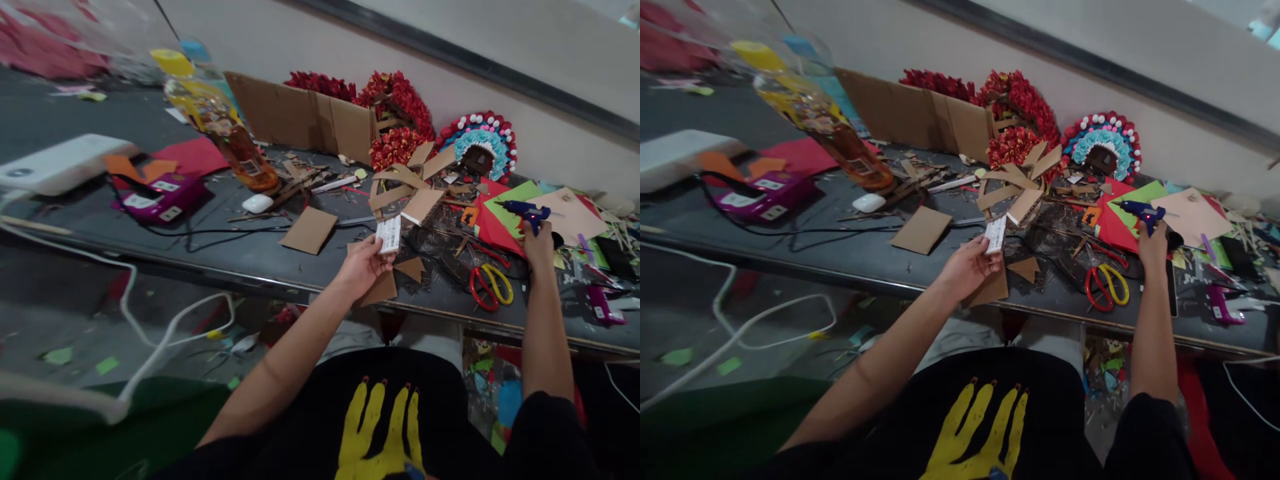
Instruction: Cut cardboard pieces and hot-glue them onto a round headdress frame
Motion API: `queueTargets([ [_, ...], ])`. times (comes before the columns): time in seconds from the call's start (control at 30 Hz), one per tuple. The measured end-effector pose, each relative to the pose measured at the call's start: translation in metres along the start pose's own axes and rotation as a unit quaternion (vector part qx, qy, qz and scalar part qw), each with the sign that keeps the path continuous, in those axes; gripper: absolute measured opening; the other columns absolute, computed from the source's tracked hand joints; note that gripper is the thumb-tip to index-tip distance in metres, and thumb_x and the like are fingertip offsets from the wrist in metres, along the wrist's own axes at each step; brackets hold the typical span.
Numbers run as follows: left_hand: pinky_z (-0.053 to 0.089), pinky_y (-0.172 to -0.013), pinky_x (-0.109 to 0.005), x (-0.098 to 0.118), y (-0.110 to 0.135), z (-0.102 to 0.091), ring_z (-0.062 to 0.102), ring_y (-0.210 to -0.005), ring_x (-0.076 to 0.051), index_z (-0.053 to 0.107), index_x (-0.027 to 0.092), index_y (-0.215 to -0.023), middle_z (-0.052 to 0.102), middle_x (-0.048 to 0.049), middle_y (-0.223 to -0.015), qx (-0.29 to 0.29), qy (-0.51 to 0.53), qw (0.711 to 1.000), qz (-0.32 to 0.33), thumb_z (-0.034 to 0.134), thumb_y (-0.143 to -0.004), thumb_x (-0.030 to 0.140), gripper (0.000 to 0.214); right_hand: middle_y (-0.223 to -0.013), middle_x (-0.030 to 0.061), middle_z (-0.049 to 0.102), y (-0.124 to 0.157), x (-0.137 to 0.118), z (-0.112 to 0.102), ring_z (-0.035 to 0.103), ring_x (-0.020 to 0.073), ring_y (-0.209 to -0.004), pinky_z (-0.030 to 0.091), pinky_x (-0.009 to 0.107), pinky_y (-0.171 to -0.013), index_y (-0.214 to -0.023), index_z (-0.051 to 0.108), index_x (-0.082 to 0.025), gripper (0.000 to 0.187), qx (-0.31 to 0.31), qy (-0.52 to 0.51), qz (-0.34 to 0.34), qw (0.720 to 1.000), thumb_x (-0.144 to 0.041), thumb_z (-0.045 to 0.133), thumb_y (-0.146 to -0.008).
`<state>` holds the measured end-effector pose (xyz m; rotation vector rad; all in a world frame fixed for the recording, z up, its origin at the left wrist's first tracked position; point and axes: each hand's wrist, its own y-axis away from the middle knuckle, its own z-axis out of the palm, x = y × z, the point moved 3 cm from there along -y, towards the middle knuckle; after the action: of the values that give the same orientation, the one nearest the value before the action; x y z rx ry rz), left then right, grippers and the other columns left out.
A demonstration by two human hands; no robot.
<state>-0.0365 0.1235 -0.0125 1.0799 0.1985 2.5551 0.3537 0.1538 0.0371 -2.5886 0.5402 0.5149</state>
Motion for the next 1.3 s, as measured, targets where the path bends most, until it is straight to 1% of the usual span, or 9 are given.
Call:
queueTargets([
  [0.13,0.045,-0.040,-0.018,-0.005,-0.001,0.006,0.055,-0.045,-0.009,0.054,0.014,-0.080,0.060,0.0011,-0.059,0.008,0.010,1.000,0.003,0.064,-0.078,0.023,0.014,-0.090,0.0114,0.063,0.059,-0.037,-0.019,0.058,0.0206,-0.073,0.045,0.035,-0.070,-0.114,0.052,-0.013,0.064,0.050,-0.092,-0.016,0.994,-0.066,0.045,-0.078],
  [0.23,0.044,-0.039,-0.018,-0.010,-0.002,0.009,0.054,-0.045,-0.009,0.055,0.013,-0.079,0.060,0.0008,-0.058,0.000,0.003,1.000,0.019,0.069,-0.073,0.026,0.020,-0.077,0.0077,0.062,0.104,-0.062,-0.024,0.058,0.0220,-0.068,0.046,0.035,-0.069,-0.100,0.058,-0.014,0.070,0.077,-0.102,0.017,0.992,-0.071,0.062,-0.060],
  [0.27,0.044,-0.039,-0.018,-0.012,-0.002,0.011,0.054,-0.045,-0.009,0.055,0.013,-0.080,0.060,0.0009,-0.059,-0.007,0.000,1.000,0.025,0.071,-0.071,0.028,0.023,-0.076,0.0068,0.062,0.116,-0.069,-0.023,0.058,0.0219,-0.066,0.046,0.035,-0.068,-0.103,0.057,-0.014,0.071,0.082,-0.111,0.029,0.990,-0.069,0.064,-0.059],
  [0.33,0.043,-0.038,-0.017,-0.016,-0.003,0.013,0.053,-0.045,-0.008,0.055,0.014,-0.078,0.059,0.0016,-0.059,-0.019,-0.002,0.999,0.034,0.075,-0.067,0.031,0.029,-0.083,0.0099,0.064,0.137,-0.082,-0.019,0.061,0.0239,-0.070,0.047,0.036,-0.070,-0.110,0.055,-0.013,0.075,0.120,-0.111,0.024,0.986,-0.066,0.066,-0.059],
  [0.43,0.043,-0.038,-0.018,-0.023,-0.003,0.017,0.053,-0.045,-0.009,0.053,0.015,-0.076,0.057,0.0027,-0.058,-0.024,-0.008,0.999,0.033,0.077,-0.063,0.034,0.033,-0.082,0.0133,0.065,0.156,-0.097,-0.007,0.063,0.0276,-0.074,0.048,0.038,-0.071,-0.106,0.057,-0.010,0.071,0.149,-0.097,0.023,0.984,-0.066,0.062,-0.063],
  [0.63,0.041,-0.039,-0.018,-0.032,-0.001,0.023,0.052,-0.045,-0.008,0.052,0.016,-0.082,0.057,0.0028,-0.062,-0.013,-0.021,0.999,0.035,0.073,-0.067,0.035,0.032,-0.076,0.0123,0.065,0.167,-0.118,0.016,0.064,0.0283,-0.072,0.049,0.038,-0.070,-0.097,0.058,-0.012,0.058,0.127,-0.101,0.017,0.987,-0.061,0.062,-0.065],
  [0.93,0.041,-0.039,-0.019,-0.037,-0.002,0.023,0.052,-0.046,-0.008,0.052,0.015,-0.085,0.059,0.0022,-0.066,-0.018,-0.022,0.999,0.038,0.076,-0.064,0.039,0.040,-0.069,0.0066,0.063,0.168,-0.121,0.029,0.061,0.0236,-0.062,0.048,0.036,-0.065,-0.095,0.056,-0.014,0.041,0.128,-0.104,-0.004,0.986,-0.047,0.059,-0.070],
  [1.1,0.041,-0.039,-0.018,-0.027,-0.001,0.019,0.050,-0.045,-0.007,0.051,0.017,-0.084,0.058,0.0043,-0.063,-0.014,-0.028,0.999,0.044,0.083,-0.053,0.044,0.052,-0.067,0.0044,0.061,0.168,-0.120,0.028,0.060,0.0227,-0.061,0.047,0.034,-0.063,-0.093,0.057,-0.015,0.039,0.117,-0.109,0.007,0.987,-0.044,0.060,-0.068],
  [1.3,0.041,-0.040,-0.019,-0.010,0.005,0.014,0.051,-0.046,-0.008,0.052,0.017,-0.085,0.061,0.0025,-0.066,-0.010,-0.046,0.997,0.062,0.080,-0.058,0.039,0.045,-0.064,0.0025,0.059,0.168,-0.118,0.024,0.059,0.0218,-0.059,0.046,0.033,-0.063,-0.092,0.057,-0.016,0.040,0.086,-0.123,0.029,0.988,-0.046,0.061,-0.067],
])
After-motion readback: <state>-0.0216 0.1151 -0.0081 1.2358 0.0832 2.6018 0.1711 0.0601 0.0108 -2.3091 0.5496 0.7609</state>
